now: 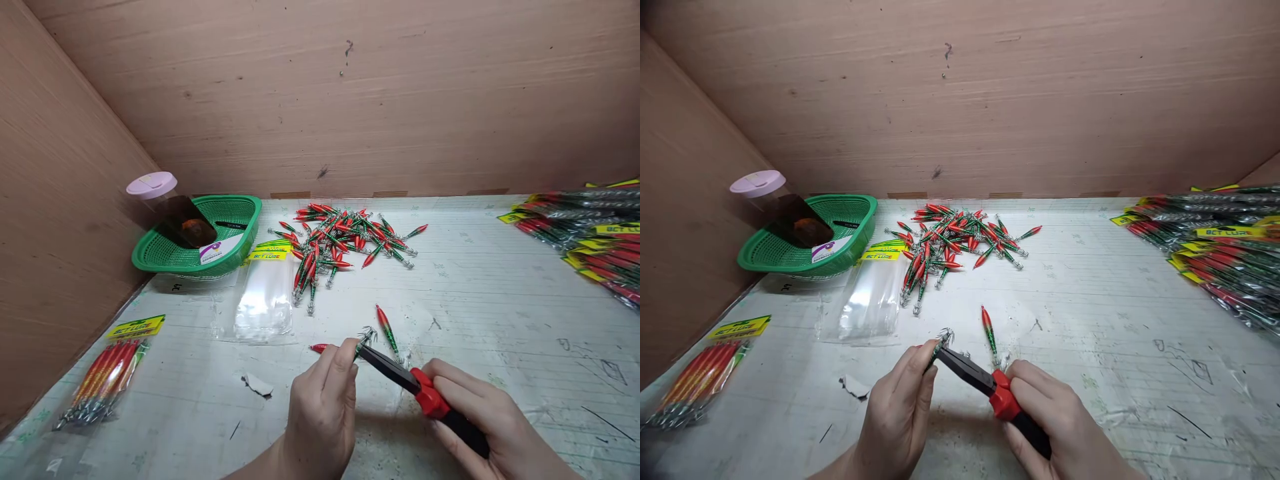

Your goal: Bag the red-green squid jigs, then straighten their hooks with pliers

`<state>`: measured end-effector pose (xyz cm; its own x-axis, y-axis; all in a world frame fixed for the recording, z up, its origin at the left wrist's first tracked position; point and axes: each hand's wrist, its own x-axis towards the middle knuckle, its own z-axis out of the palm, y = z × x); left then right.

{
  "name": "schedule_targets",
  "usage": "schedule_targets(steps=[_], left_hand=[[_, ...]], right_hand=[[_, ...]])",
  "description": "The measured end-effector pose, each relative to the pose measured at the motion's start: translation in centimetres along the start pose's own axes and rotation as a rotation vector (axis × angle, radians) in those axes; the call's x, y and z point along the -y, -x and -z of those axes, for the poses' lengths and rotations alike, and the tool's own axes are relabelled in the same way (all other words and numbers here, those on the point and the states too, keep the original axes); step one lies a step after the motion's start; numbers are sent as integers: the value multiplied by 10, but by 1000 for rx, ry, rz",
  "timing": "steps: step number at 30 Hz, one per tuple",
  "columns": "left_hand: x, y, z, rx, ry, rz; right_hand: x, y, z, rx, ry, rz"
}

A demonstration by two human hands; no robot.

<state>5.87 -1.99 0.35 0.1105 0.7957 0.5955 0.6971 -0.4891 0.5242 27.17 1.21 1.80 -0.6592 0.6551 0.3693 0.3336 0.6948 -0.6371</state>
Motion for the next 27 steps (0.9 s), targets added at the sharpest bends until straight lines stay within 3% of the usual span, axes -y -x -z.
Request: schedule_targets(steps=[9,17,21,27], left_hand=[[1,-4,7,66,173,105],[0,-2,0,161,935,759],[4,-8,-1,208,1266,875],[6,-8,1,263,1401,943]], right_hand=[[6,-4,-1,-11,-46,-53],[-4,-1,3,5,-75,-132],[-7,1,5,102,-88,-159],[-5,0,4,109,-60,-147]])
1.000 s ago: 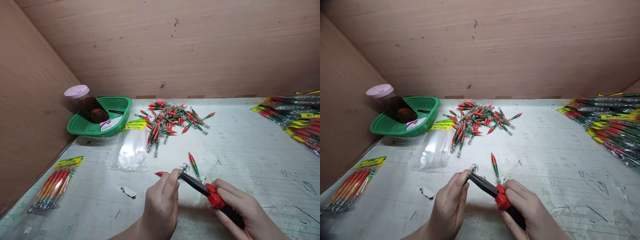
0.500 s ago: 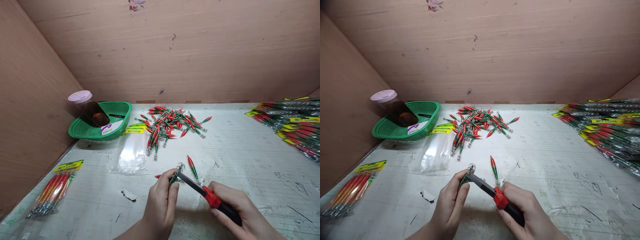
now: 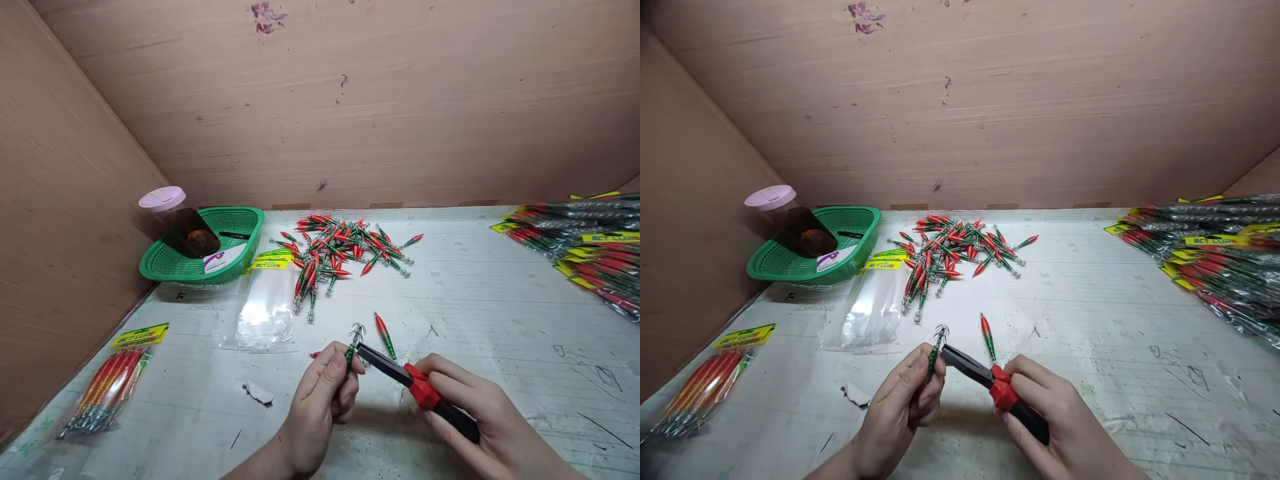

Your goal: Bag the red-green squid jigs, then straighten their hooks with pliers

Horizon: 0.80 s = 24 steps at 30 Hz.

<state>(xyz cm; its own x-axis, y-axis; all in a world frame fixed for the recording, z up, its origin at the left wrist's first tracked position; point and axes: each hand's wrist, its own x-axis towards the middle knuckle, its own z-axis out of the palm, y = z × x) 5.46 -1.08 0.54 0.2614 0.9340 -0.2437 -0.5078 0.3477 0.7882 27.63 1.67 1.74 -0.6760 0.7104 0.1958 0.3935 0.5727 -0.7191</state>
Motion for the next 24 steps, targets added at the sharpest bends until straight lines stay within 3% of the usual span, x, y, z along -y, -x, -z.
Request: schedule_targets(steps=[10,20,24], left_hand=[[0,4,-2,-3,-67,16],[-7,5,0,-49,-630,-205],[-9,7,1,-42,-762,-244]], right_hand=[[5,-1,2,-36,20,19],[4,1,4,-18,63,49],[4,1,2,-70,58,73]])
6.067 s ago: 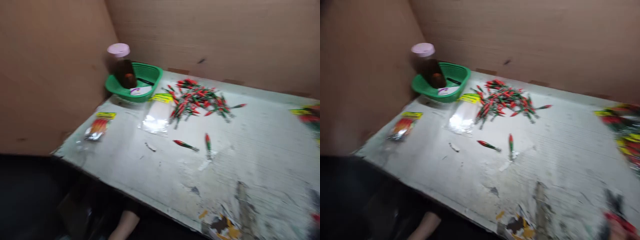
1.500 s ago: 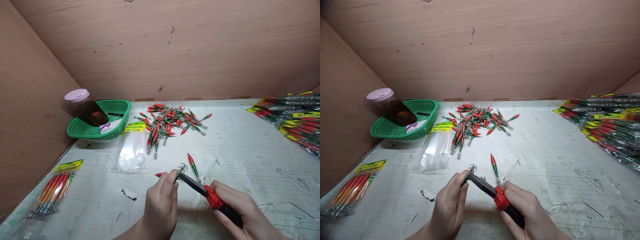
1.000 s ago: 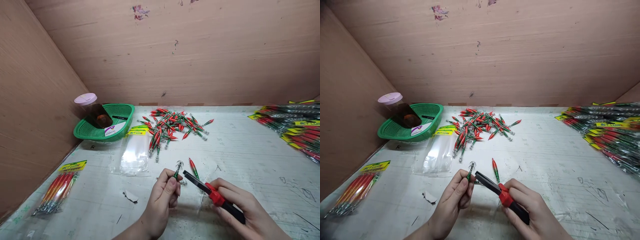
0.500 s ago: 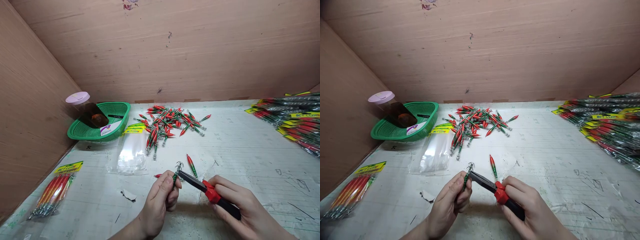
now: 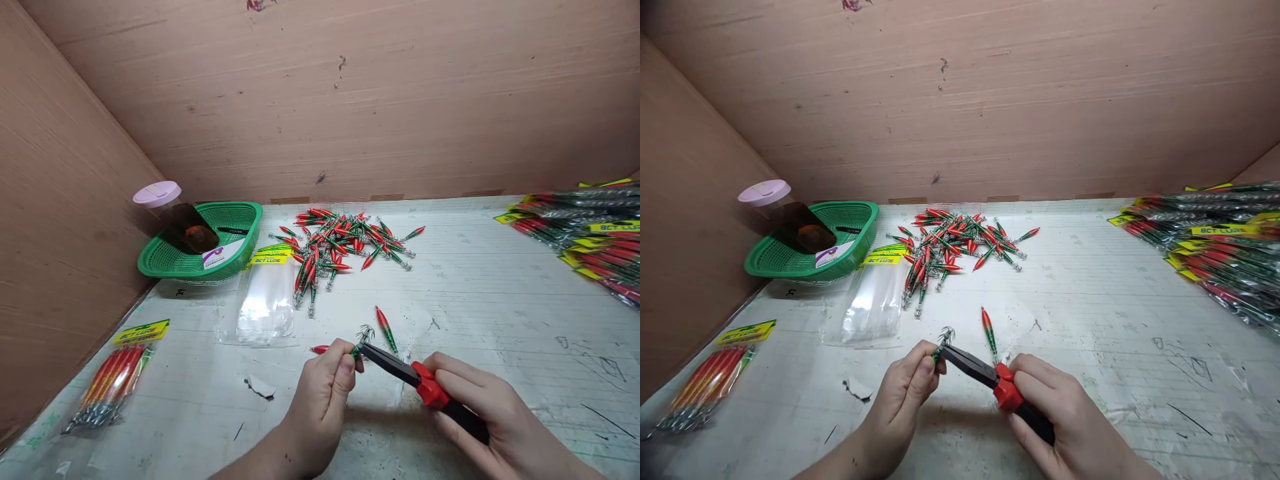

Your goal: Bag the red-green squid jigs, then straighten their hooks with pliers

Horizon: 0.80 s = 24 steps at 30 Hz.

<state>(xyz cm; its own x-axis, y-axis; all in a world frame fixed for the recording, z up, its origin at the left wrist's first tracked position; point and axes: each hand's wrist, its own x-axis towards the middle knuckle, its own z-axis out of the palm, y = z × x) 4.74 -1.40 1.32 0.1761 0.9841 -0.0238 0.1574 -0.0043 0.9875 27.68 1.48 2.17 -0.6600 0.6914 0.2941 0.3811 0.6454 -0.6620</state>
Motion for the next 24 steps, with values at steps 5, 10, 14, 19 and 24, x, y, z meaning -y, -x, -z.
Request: schedule_targets(steps=[5,10,14,19,24], left_hand=[[2,0,-4,-9,126,34],[4,-4,-8,-2,552,180],[3,-16,8,-163,344,93],[3,-27,27,-49,-411,51],[7,-29,28,2,-769,132]], right_hand=[[2,-4,-3,-41,-17,35],[-4,-7,-4,16,-111,-91],[-13,-7,1,23,-204,-219],[-16,-5,5,-139,-176,-358],[-13,-6,5,-226,-152,-344]])
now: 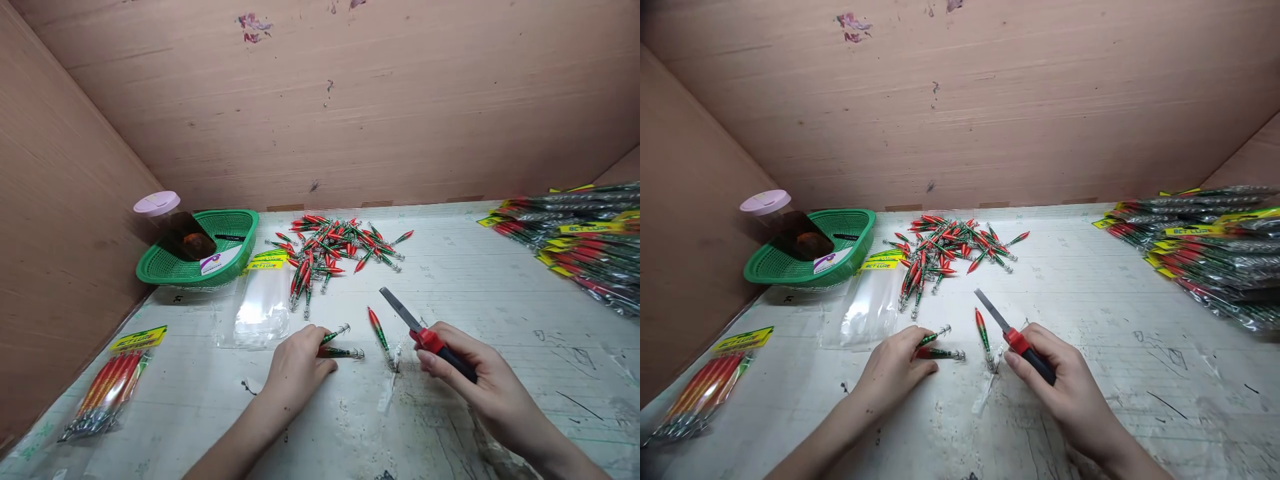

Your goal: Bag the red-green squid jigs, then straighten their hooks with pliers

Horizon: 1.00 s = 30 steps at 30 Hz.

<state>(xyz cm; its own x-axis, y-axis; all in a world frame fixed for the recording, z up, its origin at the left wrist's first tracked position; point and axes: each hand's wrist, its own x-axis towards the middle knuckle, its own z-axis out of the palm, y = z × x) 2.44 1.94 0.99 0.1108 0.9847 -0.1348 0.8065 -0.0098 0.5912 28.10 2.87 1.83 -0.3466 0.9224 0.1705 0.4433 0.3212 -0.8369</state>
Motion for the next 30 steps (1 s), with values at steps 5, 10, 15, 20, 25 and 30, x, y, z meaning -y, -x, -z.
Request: schedule_targets(steps=[5,10,15,20,25,30], left_hand=[[2,-4,-2,-19,381,73],[-4,1,-3,208,1077,263],[-10,4,-2,233,1334,320],[-12,5,-2,279,1423,300],[-7,6,-8,211,1425,208],[-1,-2,-8,111,907,49]], right_hand=[[-1,1,-1,20,-10,16],[0,4,0,95,-7,50],[3,7,-2,181,12,92],[4,7,-5,200,26,125],[2,5,-2,166,47,138],[-5,-1,12,-43,15,43]])
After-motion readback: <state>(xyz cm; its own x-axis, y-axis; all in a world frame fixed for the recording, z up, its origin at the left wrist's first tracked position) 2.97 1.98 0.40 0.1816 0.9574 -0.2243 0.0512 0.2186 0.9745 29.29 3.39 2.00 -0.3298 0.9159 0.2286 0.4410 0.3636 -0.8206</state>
